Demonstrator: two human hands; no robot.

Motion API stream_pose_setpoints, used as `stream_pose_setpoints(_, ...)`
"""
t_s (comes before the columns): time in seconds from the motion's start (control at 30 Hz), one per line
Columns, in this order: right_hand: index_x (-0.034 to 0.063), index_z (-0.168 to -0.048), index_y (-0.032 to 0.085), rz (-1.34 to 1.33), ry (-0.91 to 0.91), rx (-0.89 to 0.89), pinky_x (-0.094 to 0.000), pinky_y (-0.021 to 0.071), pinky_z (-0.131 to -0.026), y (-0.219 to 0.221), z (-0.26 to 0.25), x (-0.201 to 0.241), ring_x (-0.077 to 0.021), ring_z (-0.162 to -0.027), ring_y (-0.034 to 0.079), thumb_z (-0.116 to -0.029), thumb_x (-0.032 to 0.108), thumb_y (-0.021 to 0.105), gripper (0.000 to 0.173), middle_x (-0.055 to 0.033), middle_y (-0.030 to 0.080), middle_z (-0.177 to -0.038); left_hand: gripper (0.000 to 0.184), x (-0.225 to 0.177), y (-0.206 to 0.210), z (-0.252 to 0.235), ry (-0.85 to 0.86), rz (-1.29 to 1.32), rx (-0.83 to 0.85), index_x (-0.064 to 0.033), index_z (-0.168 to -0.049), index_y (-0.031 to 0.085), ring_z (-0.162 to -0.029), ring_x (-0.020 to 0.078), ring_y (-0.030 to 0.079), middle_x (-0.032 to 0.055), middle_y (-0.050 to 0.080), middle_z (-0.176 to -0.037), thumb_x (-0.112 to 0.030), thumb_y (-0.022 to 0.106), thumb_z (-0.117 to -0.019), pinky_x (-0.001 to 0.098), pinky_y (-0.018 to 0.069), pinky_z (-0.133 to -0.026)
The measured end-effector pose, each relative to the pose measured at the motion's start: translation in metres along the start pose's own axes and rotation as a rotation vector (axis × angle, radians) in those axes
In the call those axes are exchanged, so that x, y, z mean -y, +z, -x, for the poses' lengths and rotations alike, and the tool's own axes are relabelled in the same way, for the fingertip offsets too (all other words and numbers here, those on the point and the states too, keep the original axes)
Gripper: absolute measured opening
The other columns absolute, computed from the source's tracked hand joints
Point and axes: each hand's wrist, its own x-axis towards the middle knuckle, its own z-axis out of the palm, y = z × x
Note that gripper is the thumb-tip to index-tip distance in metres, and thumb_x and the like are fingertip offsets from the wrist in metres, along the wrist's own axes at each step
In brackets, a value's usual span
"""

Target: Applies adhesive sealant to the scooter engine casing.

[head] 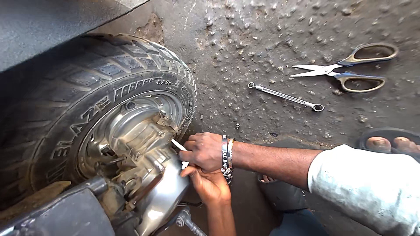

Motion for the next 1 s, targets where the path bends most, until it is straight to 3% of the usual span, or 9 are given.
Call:
stream_pose_setpoints(0.07, 0.0098, -0.101, 0.070, 0.037, -0.014, -0.014, -0.0428, 0.0576, -0.068, 0.001, 0.000, -0.001, -0.0294, -0.081, 0.070, -0.1030, 0.046, 0.054, 0.040, -0.0092, 0.066, -0.080, 0.023, 0.000, 0.012, 0.003, 0.009, -0.037, -0.081, -0.0146, -0.105, 0.062, -0.093, 0.0095, 0.072, -0.0006, 0.071, -0.091, -0.036, 0.054, -0.1046, 0.0304, 0.0611, -0.083)
stream_pose_setpoints(0.23, 0.0087, -0.097, 0.071, 0.089, -0.067, -0.040, -0.0426, 0.0577, -0.066, 0.000, 0.000, -0.005, -0.0298, -0.079, 0.070, -0.1046, 0.043, 0.051, 0.040, -0.0098, 0.066, -0.077, 0.030, 0.003, 0.021, 0.005, 0.011, -0.105, -0.164, -0.0177, -0.108, 0.060, -0.094, 0.0075, 0.071, -0.0035, 0.069, -0.094, -0.040, 0.040, -0.1094, 0.0277, 0.0602, -0.082)
stream_pose_setpoints(0.3, 0.0089, -0.097, 0.071, 0.103, -0.071, -0.021, -0.0429, 0.0581, -0.067, -0.002, -0.002, -0.005, -0.0297, -0.080, 0.071, -0.1046, 0.045, 0.051, 0.042, -0.0099, 0.067, -0.078, 0.029, 0.004, 0.023, 0.005, 0.029, -0.133, -0.183, -0.0182, -0.111, 0.059, -0.097, 0.0074, 0.070, -0.0030, 0.069, -0.096, -0.040, 0.039, -0.1099, 0.0277, 0.0596, -0.084)
stream_pose_setpoints(0.4, 0.0085, -0.107, 0.070, 0.126, -0.041, 0.155, -0.0453, 0.0577, -0.072, -0.017, -0.007, -0.001, -0.0310, -0.085, 0.071, -0.1044, 0.042, 0.053, 0.037, -0.0119, 0.069, -0.086, 0.028, 0.003, 0.023, 0.005, 0.051, -0.150, -0.204, -0.0171, -0.110, 0.058, -0.097, 0.0073, 0.070, -0.0025, 0.068, -0.095, -0.037, 0.038, -0.1105, 0.0282, 0.0589, -0.086)
stream_pose_setpoints(0.6, 0.0084, -0.127, 0.061, 0.174, 0.063, 0.509, -0.0510, 0.0546, -0.082, -0.044, -0.026, 0.015, -0.0353, -0.095, 0.070, -0.1092, 0.044, 0.044, 0.044, -0.0161, 0.069, -0.095, 0.024, 0.001, 0.029, 0.008, 0.071, -0.085, -0.333, -0.0159, -0.094, 0.054, -0.081, 0.0090, 0.068, -0.0020, 0.063, -0.079, -0.023, 0.035, -0.1072, 0.0300, 0.0588, -0.075)
stream_pose_setpoints(0.7, 0.0066, -0.127, 0.062, 0.192, 0.039, 0.592, -0.0536, 0.0537, -0.081, -0.051, -0.034, 0.017, -0.0373, -0.094, 0.069, -0.1098, 0.041, 0.044, 0.042, -0.0182, 0.069, -0.096, 0.025, 0.000, 0.029, 0.007, 0.080, -0.041, -0.313, -0.0178, -0.094, 0.053, -0.077, 0.0089, 0.068, -0.0034, 0.062, -0.077, -0.022, 0.032, -0.1071, 0.0302, 0.0590, -0.072)
stream_pose_setpoints(0.87, 0.0032, -0.109, 0.071, 0.275, -0.072, 0.654, -0.0501, 0.0503, -0.074, -0.056, -0.043, 0.025, -0.0320, -0.091, 0.068, -0.1081, 0.025, 0.048, 0.032, -0.0137, 0.069, -0.094, 0.032, -0.001, 0.019, 0.008, 0.027, 0.053, -0.238, -0.0131, -0.093, 0.056, -0.075, 0.0104, 0.072, 0.0000, 0.068, -0.076, -0.020, 0.027, -0.1061, 0.0287, 0.0616, -0.070)
stream_pose_setpoints(0.93, 0.0013, -0.110, 0.071, 0.286, -0.086, 0.681, -0.0496, 0.0499, -0.074, -0.056, -0.044, 0.026, -0.0321, -0.091, 0.067, -0.1035, 0.011, 0.052, 0.023, -0.0149, 0.069, -0.098, 0.031, 0.001, 0.017, 0.007, 0.016, 0.009, -0.257, -0.0097, -0.092, 0.055, -0.070, 0.0102, 0.071, 0.0015, 0.067, -0.072, -0.012, 0.026, -0.1033, 0.0257, 0.0611, -0.067)
stream_pose_setpoints(1.0, 0.0001, -0.115, 0.068, 0.263, -0.062, 0.705, -0.0494, 0.0514, -0.071, -0.059, -0.045, 0.025, -0.0326, -0.086, 0.068, -0.1050, 0.014, 0.051, 0.023, -0.0156, 0.069, -0.093, 0.029, 0.002, 0.017, 0.005, 0.016, -0.020, -0.287, -0.0081, -0.092, 0.054, -0.069, 0.0100, 0.071, 0.0020, 0.067, -0.072, -0.008, 0.027, -0.1023, 0.0247, 0.0609, -0.065)
